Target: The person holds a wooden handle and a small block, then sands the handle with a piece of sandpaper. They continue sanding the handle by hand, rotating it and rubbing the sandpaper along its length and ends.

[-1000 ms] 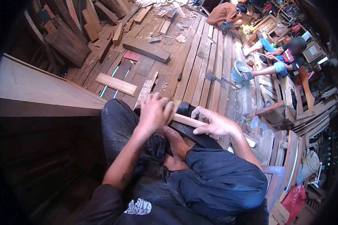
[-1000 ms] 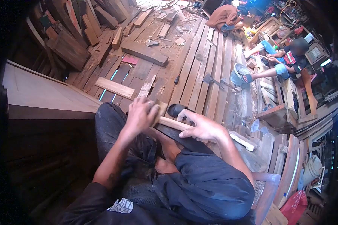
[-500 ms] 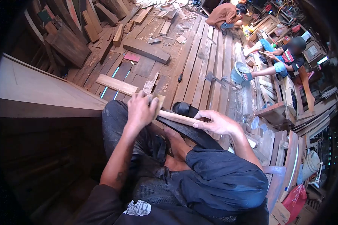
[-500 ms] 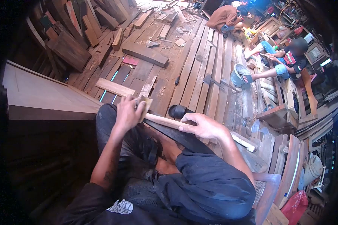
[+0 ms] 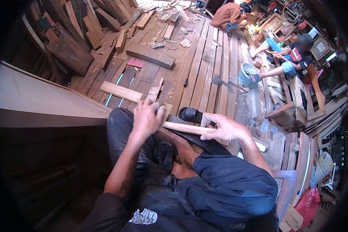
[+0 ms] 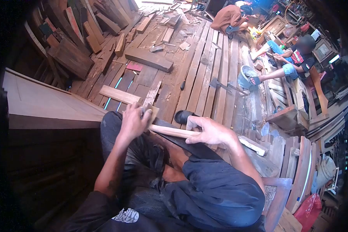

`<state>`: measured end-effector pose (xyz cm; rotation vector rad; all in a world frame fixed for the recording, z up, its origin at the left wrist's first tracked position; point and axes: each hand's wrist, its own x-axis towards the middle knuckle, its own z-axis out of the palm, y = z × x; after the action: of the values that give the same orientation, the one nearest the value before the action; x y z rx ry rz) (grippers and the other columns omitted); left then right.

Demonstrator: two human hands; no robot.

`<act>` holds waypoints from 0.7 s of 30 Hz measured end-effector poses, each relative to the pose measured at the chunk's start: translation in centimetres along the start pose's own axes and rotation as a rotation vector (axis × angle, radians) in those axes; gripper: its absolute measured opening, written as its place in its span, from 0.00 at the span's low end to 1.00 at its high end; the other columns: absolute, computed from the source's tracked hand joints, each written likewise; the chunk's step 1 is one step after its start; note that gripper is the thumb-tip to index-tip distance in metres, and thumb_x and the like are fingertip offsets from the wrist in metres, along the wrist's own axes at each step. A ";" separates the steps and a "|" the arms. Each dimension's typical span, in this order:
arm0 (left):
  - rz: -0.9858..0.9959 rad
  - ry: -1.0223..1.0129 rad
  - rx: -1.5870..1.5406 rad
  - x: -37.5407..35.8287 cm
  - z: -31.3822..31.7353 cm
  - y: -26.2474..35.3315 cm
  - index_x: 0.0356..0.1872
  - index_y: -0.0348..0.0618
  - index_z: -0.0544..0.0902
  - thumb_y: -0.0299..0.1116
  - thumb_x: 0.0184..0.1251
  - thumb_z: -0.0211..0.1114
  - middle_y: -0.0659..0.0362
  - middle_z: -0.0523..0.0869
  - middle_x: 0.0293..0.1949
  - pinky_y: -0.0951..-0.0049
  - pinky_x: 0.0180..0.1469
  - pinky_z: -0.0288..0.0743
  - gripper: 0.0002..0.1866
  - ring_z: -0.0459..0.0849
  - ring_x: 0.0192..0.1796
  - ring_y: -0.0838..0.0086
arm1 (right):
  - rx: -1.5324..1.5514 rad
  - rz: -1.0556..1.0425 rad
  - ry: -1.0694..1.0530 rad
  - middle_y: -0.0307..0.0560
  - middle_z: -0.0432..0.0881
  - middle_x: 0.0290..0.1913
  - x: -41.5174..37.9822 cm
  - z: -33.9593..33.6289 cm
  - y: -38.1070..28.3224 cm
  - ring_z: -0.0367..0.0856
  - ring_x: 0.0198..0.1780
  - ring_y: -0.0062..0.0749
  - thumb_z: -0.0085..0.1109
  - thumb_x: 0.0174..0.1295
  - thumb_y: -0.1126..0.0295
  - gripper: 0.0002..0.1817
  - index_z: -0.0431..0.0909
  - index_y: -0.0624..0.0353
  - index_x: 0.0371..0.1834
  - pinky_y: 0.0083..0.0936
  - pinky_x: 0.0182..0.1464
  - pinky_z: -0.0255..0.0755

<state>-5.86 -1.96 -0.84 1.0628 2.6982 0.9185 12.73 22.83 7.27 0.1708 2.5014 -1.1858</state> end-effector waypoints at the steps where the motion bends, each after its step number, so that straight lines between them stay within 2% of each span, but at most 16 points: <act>1: 0.028 -0.004 -0.049 -0.6 0.1 1.0 0.51 0.40 0.92 0.47 0.79 0.63 0.48 0.85 0.53 0.44 0.68 0.69 0.21 0.79 0.64 0.51 | -0.006 0.033 -0.018 0.41 0.78 0.33 0.0 -0.1 -0.5 0.77 0.38 0.30 0.81 0.60 0.57 0.24 0.79 0.59 0.48 0.33 0.42 0.71; 3: 0.120 -0.017 -0.088 -1.7 0.9 2.7 0.51 0.42 0.92 0.46 0.80 0.63 0.49 0.85 0.52 0.45 0.67 0.70 0.19 0.79 0.62 0.52 | -0.021 0.107 -0.061 0.41 0.78 0.34 -0.3 -0.4 -1.6 0.77 0.41 0.29 0.82 0.61 0.57 0.24 0.79 0.60 0.49 0.31 0.47 0.72; 9: -0.021 0.073 0.021 0.1 0.2 -0.2 0.45 0.39 0.92 0.44 0.78 0.65 0.46 0.84 0.52 0.45 0.65 0.71 0.18 0.80 0.61 0.49 | -0.005 0.045 -0.061 0.47 0.80 0.39 -0.3 -0.1 -1.0 0.78 0.44 0.36 0.81 0.62 0.55 0.28 0.76 0.60 0.53 0.36 0.51 0.74; 12: 0.052 0.105 -0.005 -0.2 0.6 0.3 0.46 0.38 0.92 0.44 0.78 0.65 0.46 0.84 0.52 0.45 0.65 0.71 0.18 0.79 0.61 0.49 | -0.030 0.063 -0.090 0.49 0.81 0.40 -0.4 -0.3 -1.6 0.78 0.45 0.37 0.80 0.63 0.55 0.27 0.76 0.60 0.53 0.36 0.51 0.73; 13: 0.114 0.124 -0.026 -0.9 0.6 1.4 0.46 0.38 0.92 0.44 0.78 0.65 0.46 0.84 0.51 0.45 0.65 0.71 0.18 0.79 0.61 0.50 | -0.018 0.035 -0.079 0.47 0.80 0.38 -0.3 -0.3 -1.4 0.77 0.43 0.36 0.80 0.63 0.56 0.26 0.76 0.60 0.53 0.36 0.49 0.73; 15: 0.144 0.036 -0.085 -1.9 1.1 3.2 0.48 0.38 0.91 0.42 0.78 0.65 0.47 0.84 0.51 0.47 0.63 0.73 0.17 0.80 0.60 0.51 | 0.011 -0.013 -0.066 0.42 0.77 0.34 -0.2 0.1 -0.6 0.75 0.39 0.33 0.80 0.64 0.57 0.25 0.75 0.58 0.51 0.36 0.43 0.71; 19: 0.089 0.192 -0.012 -0.9 1.3 0.3 0.48 0.38 0.91 0.43 0.78 0.65 0.48 0.84 0.49 0.48 0.60 0.73 0.17 0.80 0.58 0.51 | 0.008 -0.019 -0.052 0.43 0.77 0.35 -0.2 0.1 -0.2 0.75 0.40 0.32 0.80 0.64 0.57 0.25 0.75 0.58 0.52 0.36 0.44 0.71; 21: 0.040 0.159 0.016 -0.8 0.9 -0.5 0.48 0.38 0.91 0.43 0.78 0.64 0.48 0.85 0.50 0.48 0.60 0.72 0.17 0.80 0.58 0.51 | 0.012 -0.014 -0.055 0.43 0.77 0.36 -0.2 -0.1 -0.5 0.75 0.40 0.31 0.79 0.64 0.57 0.25 0.75 0.59 0.52 0.35 0.44 0.71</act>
<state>-5.30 -2.29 -1.90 1.0954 2.8247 1.0316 12.74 22.55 7.77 0.1221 2.4526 -1.1959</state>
